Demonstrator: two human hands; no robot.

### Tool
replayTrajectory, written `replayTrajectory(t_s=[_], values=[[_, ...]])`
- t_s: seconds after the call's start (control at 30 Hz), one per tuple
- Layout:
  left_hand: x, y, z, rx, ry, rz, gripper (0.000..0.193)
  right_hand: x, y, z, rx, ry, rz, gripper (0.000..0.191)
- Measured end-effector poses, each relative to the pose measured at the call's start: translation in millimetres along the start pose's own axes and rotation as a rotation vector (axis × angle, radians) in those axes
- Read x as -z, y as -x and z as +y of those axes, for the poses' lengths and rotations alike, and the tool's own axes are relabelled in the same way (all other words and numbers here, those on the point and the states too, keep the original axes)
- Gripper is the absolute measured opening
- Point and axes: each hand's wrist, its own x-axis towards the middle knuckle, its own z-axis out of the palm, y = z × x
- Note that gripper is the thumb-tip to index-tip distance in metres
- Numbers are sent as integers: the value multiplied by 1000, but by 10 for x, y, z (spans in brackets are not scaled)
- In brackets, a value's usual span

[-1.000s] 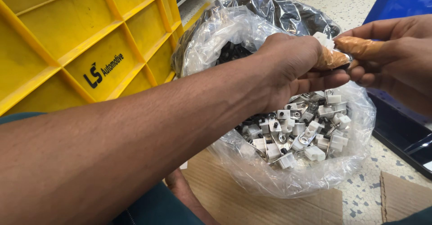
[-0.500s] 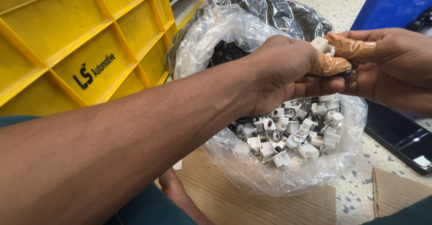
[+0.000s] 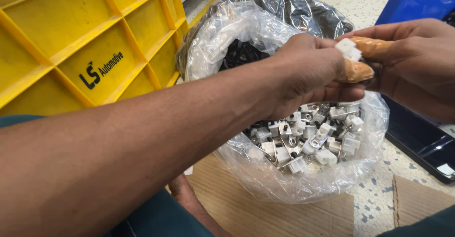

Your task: The person picks small white plastic parts and black rubber/metal fittings from a bulk bag and presses them together by hand to assemble complete units, placing each finished assembly back into the bag. The person repeats this snap-fit assembly cycle continuously throughout the episode.

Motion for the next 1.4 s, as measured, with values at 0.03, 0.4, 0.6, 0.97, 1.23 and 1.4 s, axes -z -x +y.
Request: replayTrajectory(t_s=[0.03,0.4,0.6,0.97,1.23,1.4], values=[[-12,-6,-5,-16,29,37,38,12,-24,29,-45,18,62,41],[139,-77,-103,-49,184,129,57,254,-158,222,-47,-168,-101,47],[41,-35,-36,-63,135,162,46,119,-70,77,22,-122,2,34],[111,-46,-122,19,305,196,44,151,-133,174,-51,-129,-76,47],[570,-2,232,137,-460,371,31,510,-371,-17,11,-52,96,39],[838,-181,-88,173,-875,321,24,281,-189,25,-109,64,92,37]])
